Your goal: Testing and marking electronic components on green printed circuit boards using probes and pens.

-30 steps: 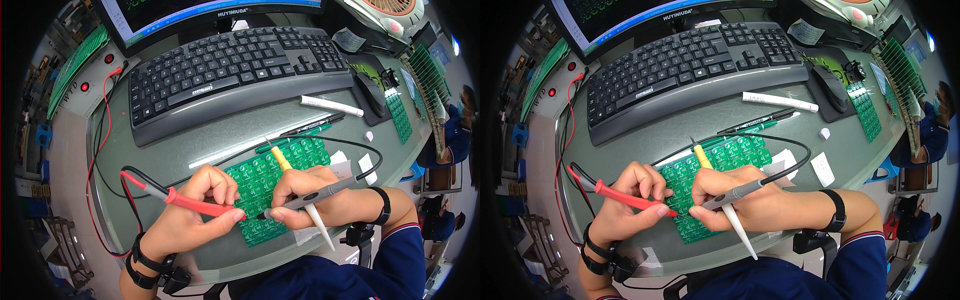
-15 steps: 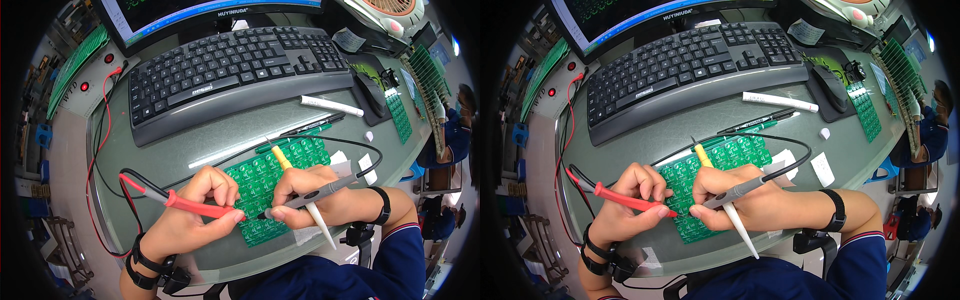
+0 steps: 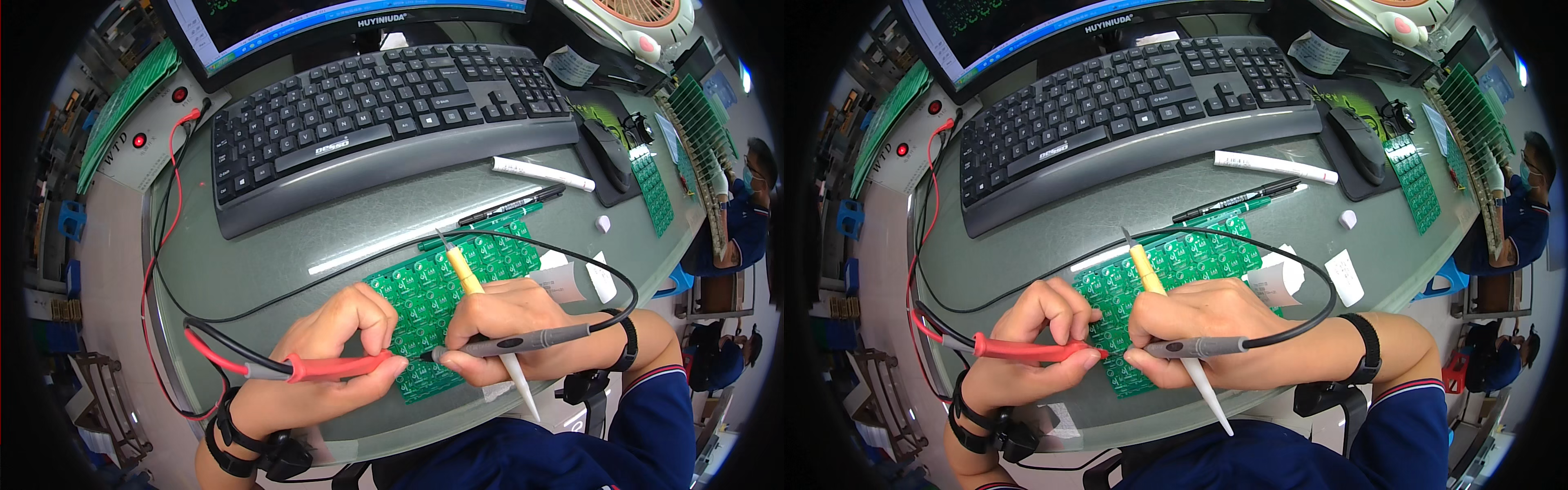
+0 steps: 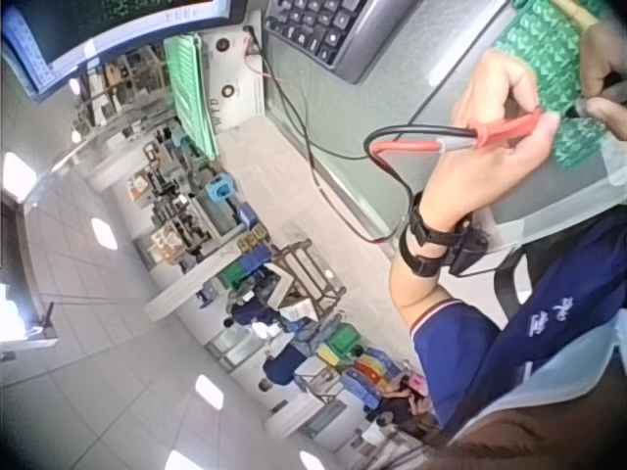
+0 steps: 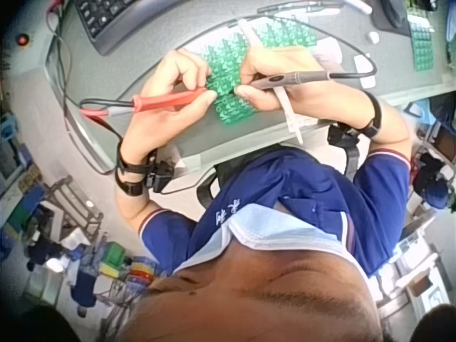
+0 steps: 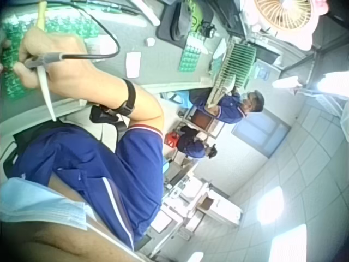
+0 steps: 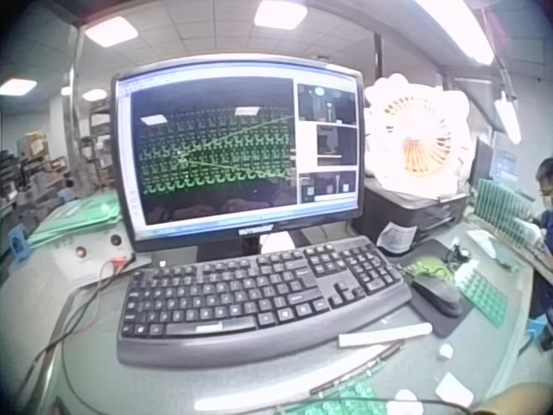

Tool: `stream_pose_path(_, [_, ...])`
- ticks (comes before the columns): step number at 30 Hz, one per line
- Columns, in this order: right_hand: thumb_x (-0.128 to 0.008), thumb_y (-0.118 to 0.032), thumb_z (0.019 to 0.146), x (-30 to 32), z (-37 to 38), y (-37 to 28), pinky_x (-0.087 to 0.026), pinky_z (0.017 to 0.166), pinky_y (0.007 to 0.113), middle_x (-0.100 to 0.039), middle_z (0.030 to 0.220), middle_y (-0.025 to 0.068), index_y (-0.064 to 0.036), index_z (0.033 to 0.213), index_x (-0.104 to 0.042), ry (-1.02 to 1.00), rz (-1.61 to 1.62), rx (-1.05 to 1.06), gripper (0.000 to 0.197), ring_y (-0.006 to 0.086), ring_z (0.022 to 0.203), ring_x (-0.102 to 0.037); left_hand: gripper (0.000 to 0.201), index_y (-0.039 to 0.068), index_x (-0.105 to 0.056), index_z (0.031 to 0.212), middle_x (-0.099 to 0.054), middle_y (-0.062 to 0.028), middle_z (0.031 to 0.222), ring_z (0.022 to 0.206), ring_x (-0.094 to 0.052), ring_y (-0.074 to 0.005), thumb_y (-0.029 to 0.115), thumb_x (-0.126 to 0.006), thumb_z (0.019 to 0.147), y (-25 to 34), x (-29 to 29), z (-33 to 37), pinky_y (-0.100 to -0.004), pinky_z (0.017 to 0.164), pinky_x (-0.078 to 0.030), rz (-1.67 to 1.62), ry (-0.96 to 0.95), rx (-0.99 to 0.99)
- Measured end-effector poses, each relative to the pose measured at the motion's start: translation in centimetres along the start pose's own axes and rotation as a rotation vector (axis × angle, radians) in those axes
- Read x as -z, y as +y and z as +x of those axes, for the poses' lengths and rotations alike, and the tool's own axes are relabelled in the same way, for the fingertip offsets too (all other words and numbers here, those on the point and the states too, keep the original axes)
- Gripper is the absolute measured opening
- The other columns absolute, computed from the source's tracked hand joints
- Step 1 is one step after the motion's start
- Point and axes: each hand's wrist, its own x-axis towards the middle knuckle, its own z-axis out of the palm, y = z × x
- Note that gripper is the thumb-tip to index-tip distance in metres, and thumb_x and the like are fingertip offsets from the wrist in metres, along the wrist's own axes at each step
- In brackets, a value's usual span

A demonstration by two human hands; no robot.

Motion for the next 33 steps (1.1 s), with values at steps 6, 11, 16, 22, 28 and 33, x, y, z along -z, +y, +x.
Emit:
stream_pose_path(6, [-0.069, -0.017, 0.081, 0.00, -0.11, -0.03, -0.046, 0.049, 0.032, -0.058, 0.064, 0.0059, -0.0070, 0.084, -0.051, -0.013, 0.041, -0.090, 0.021, 0.0223, 0.057, -0.060, 0.033, 0.010, -0.034, 0.089, -0.044, -0.0035, 0.088, 0.081, -0.049, -0.0098, -0.002, -0.064, 0.079, -0.78, 0.54, 0.30, -0.0394, 0.094, -0.048, -0.380, 0.078, 0.150])
stream_pose_path(11, [-0.069, -0.018, 0.082, 0.02, -0.08, 0.03, -0.047, 0.050, 0.032, -0.059, 0.066, 0.0070, -0.0071, 0.085, -0.051, -0.014, 0.046, -0.081, 0.022, 0.0228, 0.058, -0.061, 0.033, 0.011, -0.034, 0.090, -0.044, -0.0031, 0.088, 0.075, -0.048, -0.0070, -0.002, -0.062, 0.080, -0.86, 0.62, 0.17, -0.0405, 0.096, -0.048, -0.431, 0.099, 0.199])
stream_pose_path(16, [-0.069, -0.019, 0.082, 0.08, -0.13, 0.01, -0.047, 0.050, 0.033, -0.059, 0.066, 0.0070, -0.0070, 0.085, -0.051, -0.034, 0.043, -0.118, 0.022, 0.0227, 0.058, -0.061, 0.033, 0.011, -0.033, 0.090, -0.043, -0.0033, 0.089, 0.079, -0.049, -0.0079, -0.004, -0.061, 0.079, -0.91, 0.70, 0.21, -0.0394, 0.097, -0.048, -0.411, 0.082, 0.179])
stream_pose_path(22, [-0.069, -0.020, 0.083, 0.06, -0.09, 0.02, -0.047, 0.051, 0.032, -0.060, 0.067, 0.0068, -0.0069, 0.085, -0.051, -0.026, 0.054, -0.110, 0.022, 0.0222, 0.058, -0.061, 0.033, 0.010, -0.033, 0.090, -0.044, -0.0039, 0.089, 0.084, -0.049, -0.0090, -0.004, -0.061, 0.080, -0.96, 0.65, 0.24, -0.0385, 0.097, -0.049, -0.414, 0.091, 0.177])
stream_pose_path(28, [-0.069, -0.019, 0.082, 0.10, -0.03, -0.03, -0.048, 0.051, 0.032, -0.059, 0.066, 0.0068, -0.0067, 0.085, -0.051, -0.023, 0.058, -0.109, 0.022, 0.0223, 0.058, -0.061, 0.033, 0.010, -0.033, 0.090, -0.043, -0.0045, 0.089, 0.083, -0.049, -0.0093, -0.004, -0.062, 0.080, -0.96, 0.58, 0.31, -0.0384, 0.095, -0.050, -0.422, 0.129, 0.183])
stream_pose_path(33, [-0.069, -0.020, 0.082, 0.19, -0.07, -0.08, -0.047, 0.050, 0.032, -0.059, 0.065, 0.0068, -0.0065, 0.085, -0.051, -0.036, 0.046, -0.118, 0.022, 0.0226, 0.057, -0.061, 0.033, 0.010, -0.033, 0.090, -0.043, -0.0045, 0.089, 0.083, -0.049, -0.0094, -0.003, -0.062, 0.080, -0.79, 0.44, 0.35, -0.0384, 0.095, -0.050, -0.425, 0.128, 0.181])
